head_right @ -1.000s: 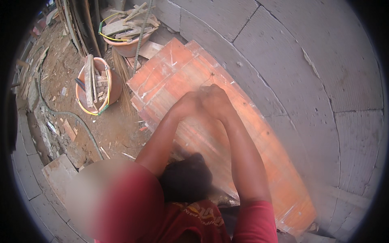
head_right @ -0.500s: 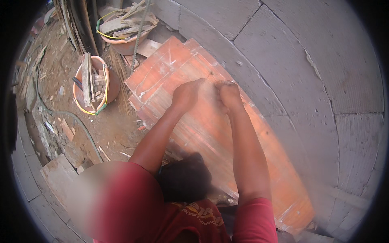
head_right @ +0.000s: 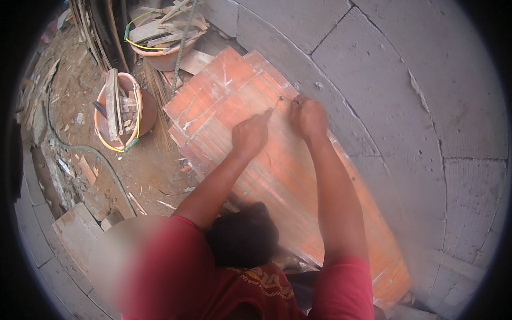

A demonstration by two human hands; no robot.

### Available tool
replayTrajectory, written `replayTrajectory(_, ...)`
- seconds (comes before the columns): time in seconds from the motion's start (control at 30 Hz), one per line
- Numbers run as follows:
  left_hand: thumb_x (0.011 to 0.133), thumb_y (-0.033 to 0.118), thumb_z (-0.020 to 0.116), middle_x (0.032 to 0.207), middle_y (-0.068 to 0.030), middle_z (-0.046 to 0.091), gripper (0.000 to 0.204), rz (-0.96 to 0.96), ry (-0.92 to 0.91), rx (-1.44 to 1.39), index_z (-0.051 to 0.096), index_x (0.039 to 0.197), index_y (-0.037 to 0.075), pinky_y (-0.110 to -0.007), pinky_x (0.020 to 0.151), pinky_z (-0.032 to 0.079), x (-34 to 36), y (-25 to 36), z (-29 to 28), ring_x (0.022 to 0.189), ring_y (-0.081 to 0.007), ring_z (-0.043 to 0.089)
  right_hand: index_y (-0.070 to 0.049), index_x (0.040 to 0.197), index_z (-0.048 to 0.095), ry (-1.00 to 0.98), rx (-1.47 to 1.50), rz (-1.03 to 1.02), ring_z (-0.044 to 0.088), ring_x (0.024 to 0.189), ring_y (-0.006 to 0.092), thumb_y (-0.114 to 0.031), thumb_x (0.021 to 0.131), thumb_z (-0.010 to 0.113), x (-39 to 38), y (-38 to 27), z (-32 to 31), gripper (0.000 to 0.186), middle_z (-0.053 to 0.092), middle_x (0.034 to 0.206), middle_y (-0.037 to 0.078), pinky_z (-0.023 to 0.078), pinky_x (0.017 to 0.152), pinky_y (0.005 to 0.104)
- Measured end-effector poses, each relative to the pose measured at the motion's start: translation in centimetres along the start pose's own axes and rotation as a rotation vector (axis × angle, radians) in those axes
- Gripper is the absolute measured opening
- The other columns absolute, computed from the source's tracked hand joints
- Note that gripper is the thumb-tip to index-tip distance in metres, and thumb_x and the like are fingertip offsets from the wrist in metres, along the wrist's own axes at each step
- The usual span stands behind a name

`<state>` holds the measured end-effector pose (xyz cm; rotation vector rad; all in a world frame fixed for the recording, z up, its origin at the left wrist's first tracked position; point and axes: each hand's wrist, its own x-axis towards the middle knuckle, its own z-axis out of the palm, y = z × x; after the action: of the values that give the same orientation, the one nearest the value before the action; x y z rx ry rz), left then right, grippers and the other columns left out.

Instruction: The person hammers nails into orange roof tiles to secure them to a concrete ceiling. They then use a metal rod to adjust the tiles and clear debris from the work area.

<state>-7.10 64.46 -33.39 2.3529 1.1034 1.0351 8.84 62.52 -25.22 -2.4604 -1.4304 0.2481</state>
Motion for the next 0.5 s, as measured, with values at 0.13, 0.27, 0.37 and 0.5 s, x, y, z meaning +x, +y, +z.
replayTrajectory(0.13,0.08,0.006,0.058,0.074,-0.0076,0.062,0.034,0.017,-0.003,0.007,0.066,0.113,0.007,-0.035,0.057,0.052,0.0,-0.1,0.0,0.062,-0.0251,0.062,-0.007,0.099,0.068,-0.119,0.11,-0.07,0.063,0.09,0.0406,-0.023,0.086,0.055,1.5,-1.2,-1.8,0.024,0.066,0.094,0.025,0.049,0.081,0.0471)
replayTrajectory(0.27,0.08,0.006,0.058,0.074,-0.0075,0.062,0.034,0.019,-0.016,0.014,0.066,0.113,0.007,-0.035,0.057,0.052,0.0,0.1,-0.1,0.063,-0.0248,0.062,-0.005,0.096,0.068,-0.028,0.007,-0.078,0.063,0.09,0.0402,-0.022,0.087,0.055,3.0,-2.6,-1.4,0.023,0.066,0.092,0.024,0.049,0.081,0.0471)
replayTrajectory(0.37,0.08,0.006,0.058,0.075,-0.0072,0.062,0.034,0.031,0.0,-0.003,0.066,0.113,0.007,-0.035,0.057,0.052,-0.1,0.2,0.0,0.063,-0.0244,0.062,-0.006,0.097,0.068,-0.001,-0.038,-0.003,0.063,0.09,0.04,-0.021,0.086,0.055,3.6,-1.1,0.0,0.022,0.066,0.093,0.023,0.049,0.081,0.0471)
replayTrajectory(0.5,0.081,0.006,0.058,0.074,-0.0067,0.062,0.033,0.028,0.008,0.054,0.066,0.113,0.007,-0.034,0.057,0.052,-0.2,-0.1,0.2,0.063,-0.0236,0.062,-0.009,0.099,0.069,-0.085,-0.002,0.082,0.063,0.09,0.0399,-0.021,0.087,0.054,3.0,0.4,0.0,0.023,0.066,0.094,0.024,0.05,0.08,0.0472)
